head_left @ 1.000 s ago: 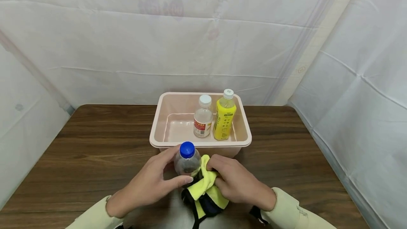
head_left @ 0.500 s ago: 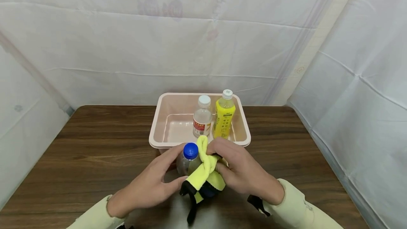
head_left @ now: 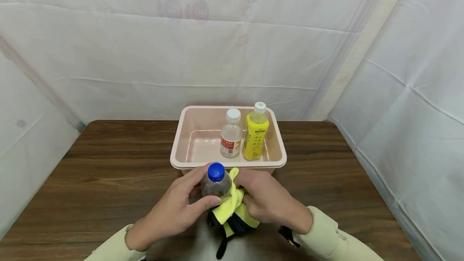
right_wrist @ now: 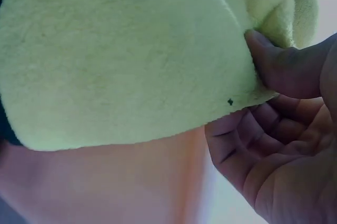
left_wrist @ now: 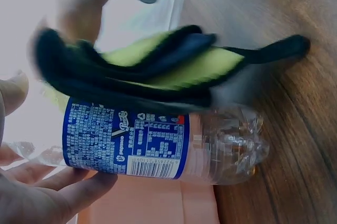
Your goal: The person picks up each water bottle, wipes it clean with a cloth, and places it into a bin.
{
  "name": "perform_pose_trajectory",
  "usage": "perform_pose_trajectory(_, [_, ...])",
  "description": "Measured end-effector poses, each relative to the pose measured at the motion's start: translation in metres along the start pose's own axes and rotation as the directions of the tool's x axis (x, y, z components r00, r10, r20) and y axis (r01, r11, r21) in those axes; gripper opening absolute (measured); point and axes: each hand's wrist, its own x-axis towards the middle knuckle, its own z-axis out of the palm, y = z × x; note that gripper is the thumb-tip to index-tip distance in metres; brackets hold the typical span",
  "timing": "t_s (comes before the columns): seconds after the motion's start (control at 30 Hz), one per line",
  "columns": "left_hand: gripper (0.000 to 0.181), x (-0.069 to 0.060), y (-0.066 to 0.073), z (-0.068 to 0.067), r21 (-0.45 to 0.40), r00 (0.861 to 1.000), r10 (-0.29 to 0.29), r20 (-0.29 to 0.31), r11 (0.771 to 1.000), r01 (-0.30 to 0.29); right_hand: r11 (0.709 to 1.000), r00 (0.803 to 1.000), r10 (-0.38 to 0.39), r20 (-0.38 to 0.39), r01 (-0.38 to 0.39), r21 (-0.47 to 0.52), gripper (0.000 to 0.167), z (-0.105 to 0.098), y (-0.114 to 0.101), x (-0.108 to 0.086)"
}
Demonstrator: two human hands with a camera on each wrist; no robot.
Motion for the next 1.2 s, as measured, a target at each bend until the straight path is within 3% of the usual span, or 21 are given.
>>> perform_pose_trajectory(0.1, [0.061, 0.001, -0.001, 0.000, -0.027, 1.000, 0.005, 0.005, 1.000, -0.005, 0.995, 0.989, 0.072, 0.129, -0.063, -0.072, 0.034, 0.022, 0.007, -0.003])
perform_pose_trajectory(0.2, [0.063, 0.002, -0.001, 0.000, -0.036, 1.000, 0.000, 0.011, 0.999, 0.001, 0.991, 0.968, 0.100, 0.228, -0.076, -0.114, 0.030, 0.040, 0.014, -0.008])
perform_pose_trajectory(0.33, [0.064, 0.002, -0.001, 0.001, -0.047, 1.000, -0.023, 0.022, 0.999, 0.024, 0.991, 0.959, 0.097, 0.265, -0.069, -0.112, 0.026, 0.049, 0.018, -0.013])
perform_pose_trajectory(0.47, [0.063, 0.001, -0.001, 0.000, -0.081, 0.999, -0.034, 0.038, 0.996, 0.037, 0.995, 0.963, 0.091, 0.253, -0.078, -0.063, 0.026, 0.042, 0.018, -0.014])
perform_pose_trajectory(0.63, [0.057, 0.002, 0.000, -0.003, -0.140, 0.995, -0.059, 0.084, 0.988, 0.070, 0.991, 0.981, 0.118, 0.151, -0.127, 0.052, 0.030, 0.020, 0.010, -0.017])
perform_pose_trajectory(0.73, [0.057, 0.003, 0.002, -0.003, -0.156, 0.991, -0.095, 0.096, 0.982, 0.109, 0.990, 0.993, 0.107, 0.060, -0.111, 0.084, 0.035, 0.007, 0.004, -0.019])
perform_pose_trajectory(0.9, [0.058, 0.009, 0.004, 0.000, -0.164, 0.993, -0.119, 0.022, 0.979, 0.120, 0.995, 0.998, 0.038, -0.055, -0.032, 0.098, 0.038, -0.010, -0.002, -0.019])
perform_pose_trajectory(1.03, [0.046, 0.013, 0.006, -0.001, -0.083, 0.995, -0.090, -0.050, 0.993, 0.085, 0.989, 0.986, -0.072, -0.154, 0.090, 0.116, 0.039, -0.025, -0.005, -0.015])
perform_pose_trajectory(1.2, [0.048, 0.013, 0.009, -0.004, -0.038, 0.991, -0.122, -0.045, 0.992, 0.120, 0.971, 0.960, -0.177, -0.217, 0.206, 0.123, 0.034, -0.039, -0.004, -0.003])
